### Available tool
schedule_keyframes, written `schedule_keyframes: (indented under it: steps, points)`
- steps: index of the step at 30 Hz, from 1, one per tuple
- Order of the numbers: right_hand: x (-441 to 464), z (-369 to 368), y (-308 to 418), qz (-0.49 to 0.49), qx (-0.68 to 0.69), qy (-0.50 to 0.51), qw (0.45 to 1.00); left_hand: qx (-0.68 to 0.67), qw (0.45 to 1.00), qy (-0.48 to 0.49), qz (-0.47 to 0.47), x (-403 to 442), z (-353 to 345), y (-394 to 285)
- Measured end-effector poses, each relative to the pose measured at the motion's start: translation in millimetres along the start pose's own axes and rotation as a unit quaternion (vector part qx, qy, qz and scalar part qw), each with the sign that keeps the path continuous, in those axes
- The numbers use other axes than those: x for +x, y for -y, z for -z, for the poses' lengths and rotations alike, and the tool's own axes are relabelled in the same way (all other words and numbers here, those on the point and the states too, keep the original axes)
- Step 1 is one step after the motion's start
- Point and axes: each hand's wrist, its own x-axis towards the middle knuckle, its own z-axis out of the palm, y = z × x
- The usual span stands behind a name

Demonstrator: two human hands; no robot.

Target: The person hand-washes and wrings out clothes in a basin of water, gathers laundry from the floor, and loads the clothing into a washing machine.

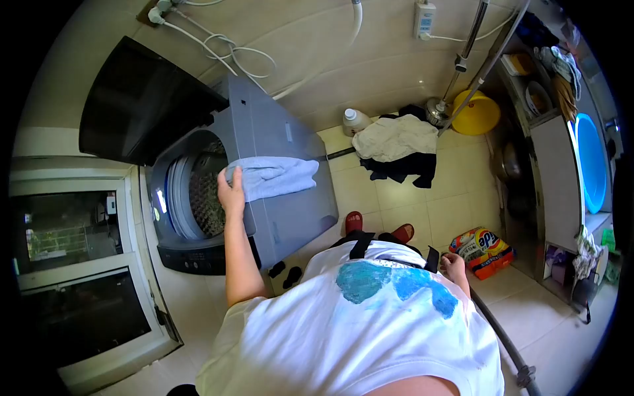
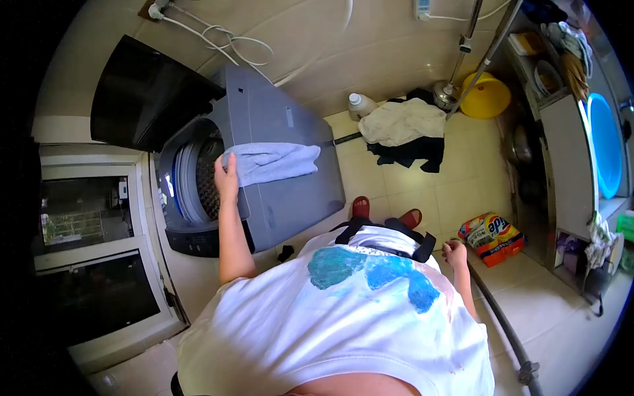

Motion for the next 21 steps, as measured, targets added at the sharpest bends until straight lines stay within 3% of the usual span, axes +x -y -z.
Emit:
schedule_keyframes:
  steps: [1,3,5,6,7,10,12,13,15,17,19,21]
  points:
    - [2.4,2.6,2.0,0.019,0.017,-0.007,1.000,0.005,1.000,-0.004,0.001,1.3,6.3,3.9]
    - [4.1,15.0,13.2,0.041,-0.005,-0.012,0.999,0.187,0.977,-0.093,-0.033,14.2,34.6,18.8]
    - [16.3,25.7,6.9,0.034,0.039,-0.011,0.999,-0.059,0.960,-0.223,0.161,28.5,63.1,31.7]
    - [22.5,31.1,3.4,0.035,0.038,-0.011,0.999,-0.239,0.912,-0.288,0.167,45.3,86.5,59.0]
    - [29.8,36.0,-3.5,0.032,0.065,-0.014,0.997,-0.408,0.830,-0.341,0.168,53.3,102.1,82.0]
    - [31.1,44.7,-1.8,0.015,0.091,-0.028,0.995,-0.365,0.791,-0.428,0.240,33.2,126.7,40.3]
    - [34.9,43.0,-2.5,-0.003,0.097,-0.042,0.994,-0.193,0.882,-0.336,0.268,28.8,125.5,38.5]
    - [51.4,40.4,-24.0,0.005,0.078,-0.029,0.997,-0.191,0.885,-0.330,0.267,25.5,118.3,41.2]
    - [44.3,37.7,-19.3,-0.017,0.054,-0.028,0.998,-0.020,0.944,-0.328,0.008,22.2,92.2,47.7]
    - [41.0,31.2,-8.2,0.016,0.011,-0.014,1.000,-0.017,0.962,-0.260,-0.081,-4.4,49.7,-29.6]
    - [50.9,19.9,-6.5,-0.018,0.051,0.009,0.999,-0.128,0.970,-0.139,-0.153,-16.8,2.8,-78.5]
    - [63.8,12.3,-4.0,-0.030,0.067,0.042,0.996,-0.131,0.979,-0.008,-0.155,-37.8,-38.8,-136.2]
